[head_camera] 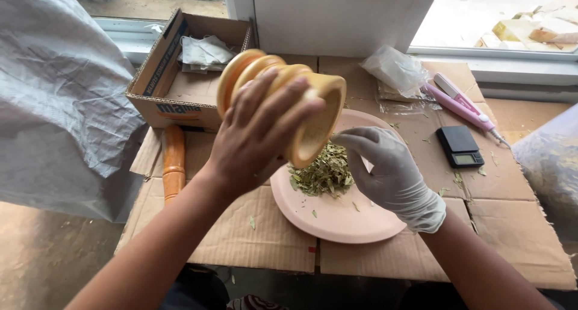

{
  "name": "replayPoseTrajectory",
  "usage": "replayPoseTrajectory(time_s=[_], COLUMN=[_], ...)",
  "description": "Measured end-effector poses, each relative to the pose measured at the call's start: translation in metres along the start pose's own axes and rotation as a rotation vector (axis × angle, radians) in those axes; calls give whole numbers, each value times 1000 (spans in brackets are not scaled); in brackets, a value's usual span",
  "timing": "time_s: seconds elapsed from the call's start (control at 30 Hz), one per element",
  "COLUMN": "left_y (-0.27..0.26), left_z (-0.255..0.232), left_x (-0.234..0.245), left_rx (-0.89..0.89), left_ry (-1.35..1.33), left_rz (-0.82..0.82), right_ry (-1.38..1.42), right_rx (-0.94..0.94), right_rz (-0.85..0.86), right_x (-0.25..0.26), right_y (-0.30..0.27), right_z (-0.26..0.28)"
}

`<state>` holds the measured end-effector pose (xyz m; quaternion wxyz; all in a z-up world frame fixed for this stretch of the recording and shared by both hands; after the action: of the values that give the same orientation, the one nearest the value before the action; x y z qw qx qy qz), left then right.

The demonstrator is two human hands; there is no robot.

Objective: Sorting dried tea leaves on a plate by hand to remove stems and other impurities.

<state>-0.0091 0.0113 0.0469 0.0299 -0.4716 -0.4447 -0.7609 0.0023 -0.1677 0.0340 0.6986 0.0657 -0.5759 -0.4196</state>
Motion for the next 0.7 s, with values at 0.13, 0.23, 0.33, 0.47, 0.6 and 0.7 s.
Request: replayPoseTrajectory(time_s=[0.13,0.23,0.33,0.47,0.6,0.7], left_y=[-39,-71,-94,-120,-136,-136], left_z=[0,7,20,43,65,65], left_x=[30,34,30,25,18,23], left_rx=[271,608,862,1020,1034,991], left_ry=[-175,-479,-797,-794,-730,-694], left_rz=[-225,-299,-468,-499,-467,-395], right_ry=[225,285,221,289,292,302], right_rx=[-112,-10,-43,-55,-106,-100], right_rz=[-88,-2,52,119,201,224], right_x=[0,-16,-37,-64,-87,-88], right_y=[21,48,71,95,107,106], right_z=[20,44,54,55,44,48])
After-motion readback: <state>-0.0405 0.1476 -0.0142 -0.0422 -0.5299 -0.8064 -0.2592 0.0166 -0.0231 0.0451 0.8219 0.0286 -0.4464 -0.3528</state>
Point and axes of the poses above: each hand's wrist, its own y-axis towards the middle knuckle, its own x-axis out of the back of the hand, z = x × y, the point moved 8 cm from there along y, towards the middle knuckle, and after that the axes turned 10 degrees about z, right-handed, at the moved point
